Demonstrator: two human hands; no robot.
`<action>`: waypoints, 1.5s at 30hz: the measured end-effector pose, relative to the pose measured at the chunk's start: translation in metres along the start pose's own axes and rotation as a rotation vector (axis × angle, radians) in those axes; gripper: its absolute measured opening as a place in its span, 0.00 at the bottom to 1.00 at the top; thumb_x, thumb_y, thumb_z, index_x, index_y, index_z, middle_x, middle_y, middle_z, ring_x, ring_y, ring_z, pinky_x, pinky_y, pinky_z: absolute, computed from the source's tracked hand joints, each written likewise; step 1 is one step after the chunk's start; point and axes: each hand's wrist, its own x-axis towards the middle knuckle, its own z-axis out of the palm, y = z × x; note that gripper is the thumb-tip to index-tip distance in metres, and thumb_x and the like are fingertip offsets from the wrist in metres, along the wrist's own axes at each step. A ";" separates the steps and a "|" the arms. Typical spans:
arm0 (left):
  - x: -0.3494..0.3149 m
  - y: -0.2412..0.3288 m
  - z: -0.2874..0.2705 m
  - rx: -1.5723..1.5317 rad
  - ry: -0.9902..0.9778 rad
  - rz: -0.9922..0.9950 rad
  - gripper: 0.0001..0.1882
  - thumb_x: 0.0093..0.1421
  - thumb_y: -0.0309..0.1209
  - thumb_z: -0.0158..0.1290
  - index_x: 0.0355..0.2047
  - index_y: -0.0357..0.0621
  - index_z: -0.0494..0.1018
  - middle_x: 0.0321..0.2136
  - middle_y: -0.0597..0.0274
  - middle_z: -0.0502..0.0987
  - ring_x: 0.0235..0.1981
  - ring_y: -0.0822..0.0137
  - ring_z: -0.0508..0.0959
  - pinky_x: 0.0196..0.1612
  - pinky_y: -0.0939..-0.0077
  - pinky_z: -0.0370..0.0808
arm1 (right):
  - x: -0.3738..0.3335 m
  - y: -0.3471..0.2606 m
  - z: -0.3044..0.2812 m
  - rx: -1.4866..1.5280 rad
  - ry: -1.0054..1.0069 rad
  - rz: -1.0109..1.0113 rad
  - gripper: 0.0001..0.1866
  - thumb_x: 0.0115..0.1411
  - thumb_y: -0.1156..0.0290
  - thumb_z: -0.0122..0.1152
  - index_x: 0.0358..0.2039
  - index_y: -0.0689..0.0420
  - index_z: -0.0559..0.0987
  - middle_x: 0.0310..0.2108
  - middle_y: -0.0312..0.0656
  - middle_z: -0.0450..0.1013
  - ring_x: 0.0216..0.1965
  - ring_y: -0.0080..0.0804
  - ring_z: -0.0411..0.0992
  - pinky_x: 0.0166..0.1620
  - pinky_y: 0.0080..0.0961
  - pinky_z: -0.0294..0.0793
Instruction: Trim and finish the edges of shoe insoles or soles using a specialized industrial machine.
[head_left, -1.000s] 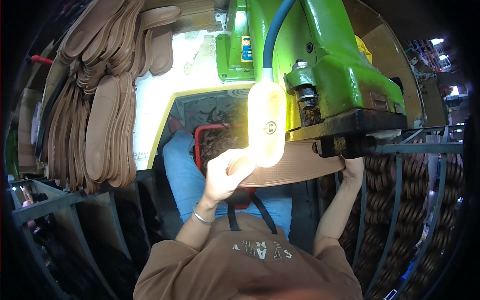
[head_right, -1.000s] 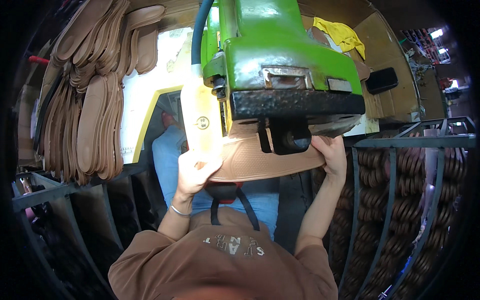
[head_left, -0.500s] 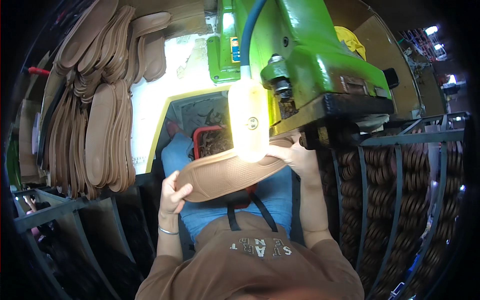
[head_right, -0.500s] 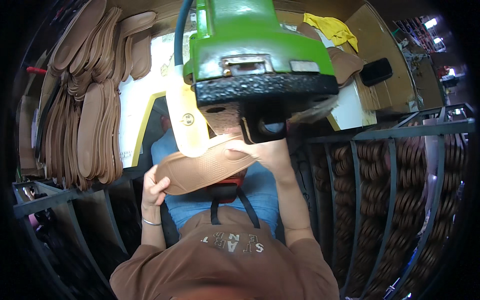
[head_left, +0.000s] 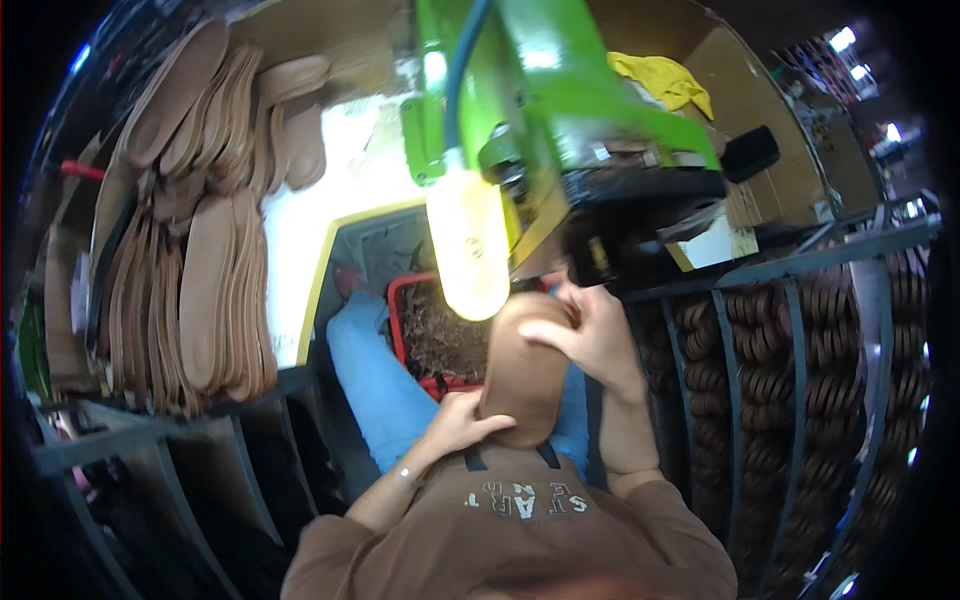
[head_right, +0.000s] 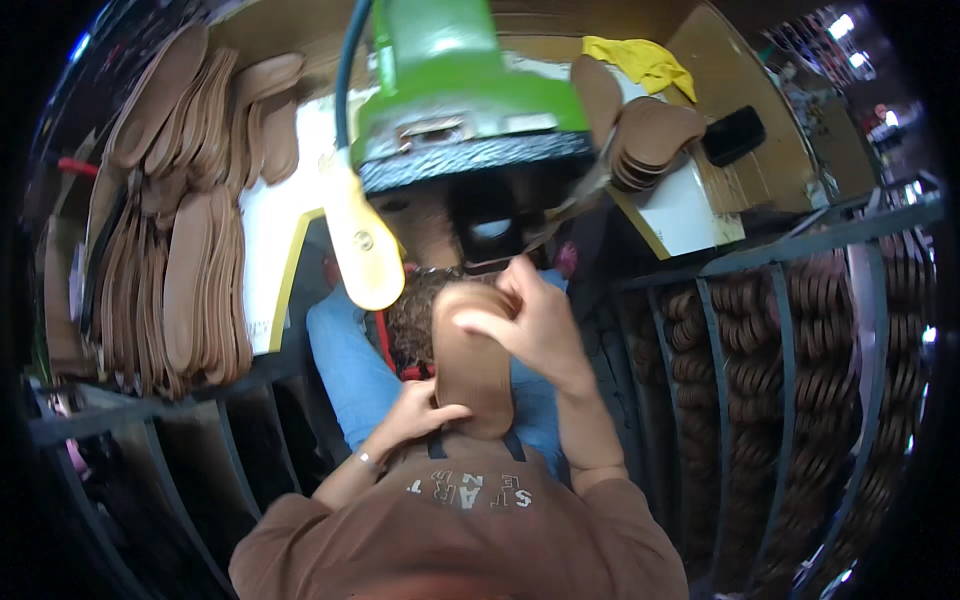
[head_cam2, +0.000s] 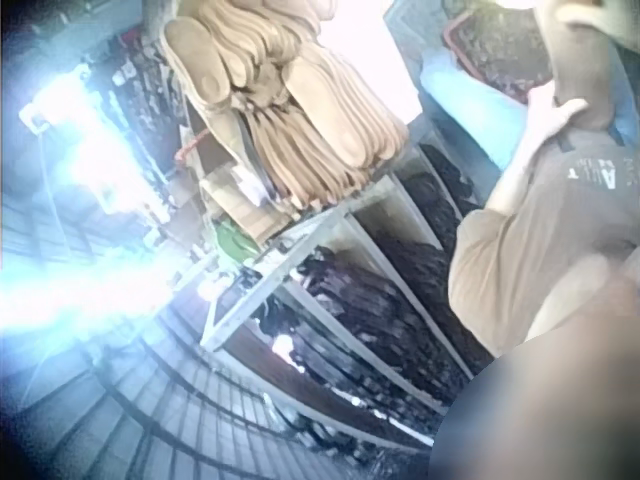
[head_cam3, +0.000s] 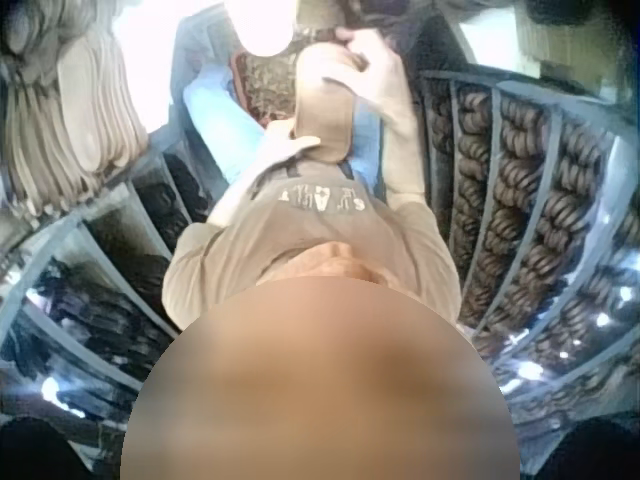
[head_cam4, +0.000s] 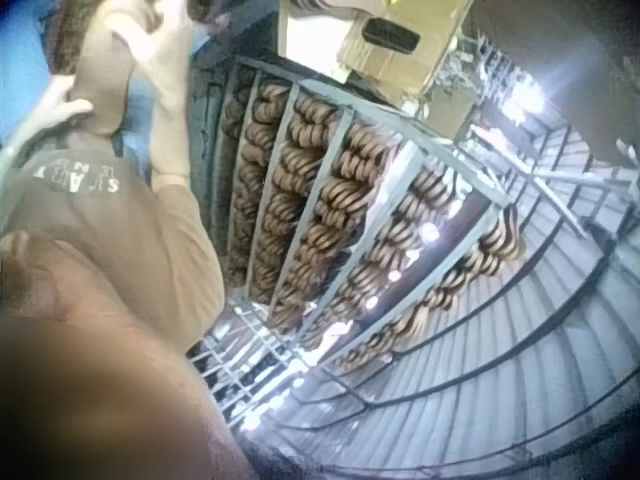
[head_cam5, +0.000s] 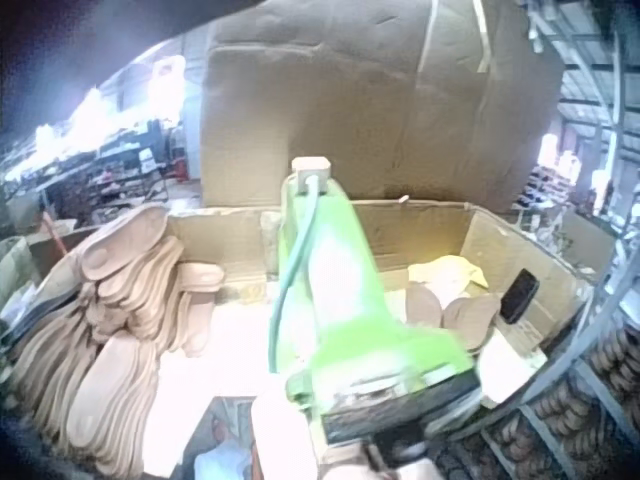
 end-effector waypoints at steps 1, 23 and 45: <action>0.001 0.013 -0.023 0.168 0.225 0.152 0.21 0.46 0.31 0.65 0.40 0.37 0.75 0.40 0.54 0.78 0.43 0.61 0.76 0.47 0.71 0.72 | -0.009 0.006 -0.015 0.093 0.051 -0.112 0.17 0.44 0.73 0.70 0.35 0.64 0.77 0.29 0.35 0.75 0.32 0.19 0.71 0.38 0.18 0.71; -0.115 0.067 -0.196 0.644 1.623 0.110 0.26 0.40 0.29 0.68 0.41 0.41 0.73 0.43 0.53 0.70 0.48 0.57 0.68 0.53 0.64 0.64 | 0.076 0.087 -0.008 1.112 0.277 0.129 0.16 0.60 0.73 0.54 0.47 0.63 0.68 0.37 0.44 0.71 0.34 0.30 0.75 0.33 0.23 0.76; 0.089 0.077 -0.002 -0.178 0.343 0.178 0.11 0.57 0.30 0.57 0.36 0.34 0.75 0.26 0.67 0.76 0.27 0.81 0.71 0.31 0.84 0.70 | -0.145 0.156 0.086 1.014 -0.022 0.388 0.19 0.46 0.82 0.66 0.41 0.66 0.75 0.40 0.43 0.75 0.39 0.26 0.73 0.45 0.23 0.72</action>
